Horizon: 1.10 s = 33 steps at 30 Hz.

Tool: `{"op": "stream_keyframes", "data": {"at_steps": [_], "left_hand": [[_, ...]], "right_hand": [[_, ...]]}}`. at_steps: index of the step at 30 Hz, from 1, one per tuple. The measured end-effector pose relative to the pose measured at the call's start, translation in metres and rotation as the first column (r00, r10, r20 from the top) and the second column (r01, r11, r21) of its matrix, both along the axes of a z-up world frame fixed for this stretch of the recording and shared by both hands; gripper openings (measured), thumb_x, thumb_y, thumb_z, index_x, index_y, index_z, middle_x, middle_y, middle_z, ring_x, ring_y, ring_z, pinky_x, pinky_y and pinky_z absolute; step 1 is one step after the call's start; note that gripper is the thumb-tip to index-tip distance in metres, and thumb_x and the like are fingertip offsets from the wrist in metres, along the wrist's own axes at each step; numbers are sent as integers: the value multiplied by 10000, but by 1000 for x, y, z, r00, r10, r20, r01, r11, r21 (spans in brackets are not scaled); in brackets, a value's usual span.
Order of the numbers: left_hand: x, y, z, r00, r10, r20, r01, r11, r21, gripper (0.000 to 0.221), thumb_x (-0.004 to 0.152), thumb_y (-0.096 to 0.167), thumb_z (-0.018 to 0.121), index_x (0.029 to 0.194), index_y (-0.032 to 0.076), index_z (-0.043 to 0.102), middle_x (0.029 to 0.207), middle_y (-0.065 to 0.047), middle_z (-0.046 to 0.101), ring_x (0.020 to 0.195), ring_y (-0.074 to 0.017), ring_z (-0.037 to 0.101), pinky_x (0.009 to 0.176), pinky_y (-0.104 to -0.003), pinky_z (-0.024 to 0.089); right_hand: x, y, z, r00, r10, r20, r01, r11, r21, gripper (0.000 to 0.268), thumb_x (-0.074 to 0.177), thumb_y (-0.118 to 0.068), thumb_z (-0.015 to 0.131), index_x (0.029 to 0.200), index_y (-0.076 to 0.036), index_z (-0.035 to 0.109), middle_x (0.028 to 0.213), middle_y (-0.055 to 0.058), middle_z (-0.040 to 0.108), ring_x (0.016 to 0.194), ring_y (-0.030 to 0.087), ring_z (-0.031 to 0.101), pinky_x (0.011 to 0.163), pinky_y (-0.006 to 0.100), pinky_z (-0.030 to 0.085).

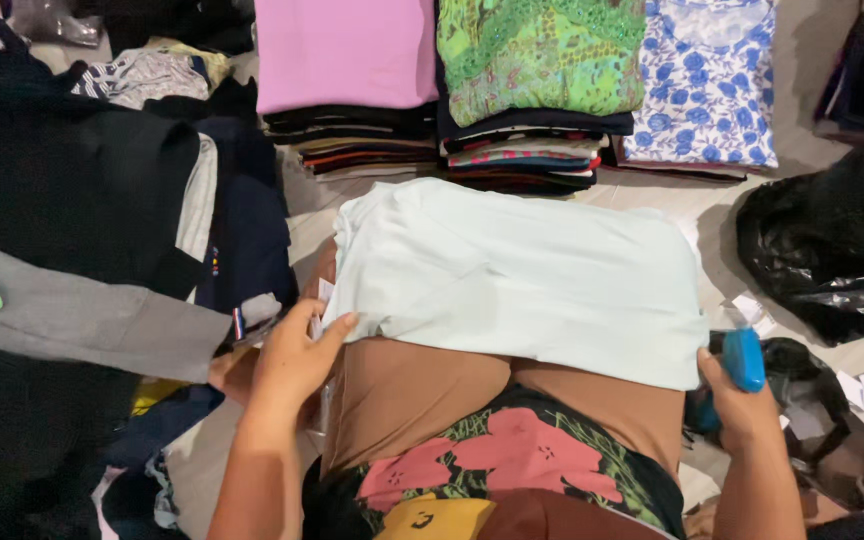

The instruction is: The person uses a tagging gun to attach price tags to various items of clothing, including a green patterned top, a purple shirt, a light blue top, and a floral patterned garment. They pick up each item, align the tag, and use the tool to pierce the fabric and secure the tag before folding or setting the item aside.

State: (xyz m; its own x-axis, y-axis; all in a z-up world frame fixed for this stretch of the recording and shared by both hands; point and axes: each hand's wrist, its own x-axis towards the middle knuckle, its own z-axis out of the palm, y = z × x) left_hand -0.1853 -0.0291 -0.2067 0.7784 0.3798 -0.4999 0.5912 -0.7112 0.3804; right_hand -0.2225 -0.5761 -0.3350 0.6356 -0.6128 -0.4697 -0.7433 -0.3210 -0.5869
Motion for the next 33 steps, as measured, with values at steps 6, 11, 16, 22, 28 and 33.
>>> {"op": "stream_keyframes", "data": {"at_steps": [6, 11, 16, 22, 28, 33], "left_hand": [[-20, 34, -22, 944, 155, 290, -79, 963, -258, 147, 914, 303, 714, 915, 164, 666, 724, 41, 555, 701, -104, 490, 690, -281, 396], [-40, 86, -3, 996, -93, -4, 91, 977, -191, 227, 923, 342, 681, 932, 128, 758, 814, -10, 738, 833, -131, 656, 794, -296, 458], [-40, 84, -2, 973, -113, -203, 109, 994, -31, 218, 878, 357, 715, 933, 149, 748, 817, -56, 759, 746, -181, 641, 737, -314, 466], [-28, 54, -34, 945, -291, 147, 270, 951, 150, 252, 854, 406, 718, 997, 201, 746, 999, 8, 759, 933, -200, 686, 862, -350, 494], [4, -5, 2, 886, -281, 368, 272, 959, 79, 340, 951, 334, 624, 1266, 223, 681, 1067, -28, 621, 917, -287, 643, 715, -461, 498], [43, 2, 26, 914, -129, 386, 120, 992, 46, 303, 907, 313, 671, 1187, 198, 680, 1120, -34, 675, 1037, -298, 680, 814, -455, 496]], "right_hand": [[-6, -14, -19, 963, 8, 269, -61, 980, 187, 190, 992, -218, 714, 985, -157, 535, 972, 9, 534, 922, 184, 450, 701, 482, 248], [-15, -26, 26, 986, -135, 94, 130, 990, 57, 224, 872, -290, 822, 970, -201, 641, 922, 11, 582, 838, 221, 504, 703, 458, 347], [-11, -21, 47, 1000, 0, -3, -1, 996, -87, 247, 889, -325, 798, 984, -162, 638, 899, 69, 597, 781, 244, 505, 671, 460, 381], [-13, -18, 30, 923, 303, 237, -218, 920, -327, 414, 940, -226, 747, 1331, -106, 682, 1192, 91, 665, 1064, 335, 643, 868, 526, 491], [2, 11, 35, 832, 483, 271, -384, 856, -347, 237, 966, -216, 757, 1115, -61, 658, 1174, 144, 727, 1086, 344, 681, 891, 474, 502], [23, -7, 21, 779, 472, 413, -235, 830, -505, 212, 1084, -150, 833, 1229, -61, 705, 1207, 106, 720, 1061, 281, 682, 943, 426, 517]]}}
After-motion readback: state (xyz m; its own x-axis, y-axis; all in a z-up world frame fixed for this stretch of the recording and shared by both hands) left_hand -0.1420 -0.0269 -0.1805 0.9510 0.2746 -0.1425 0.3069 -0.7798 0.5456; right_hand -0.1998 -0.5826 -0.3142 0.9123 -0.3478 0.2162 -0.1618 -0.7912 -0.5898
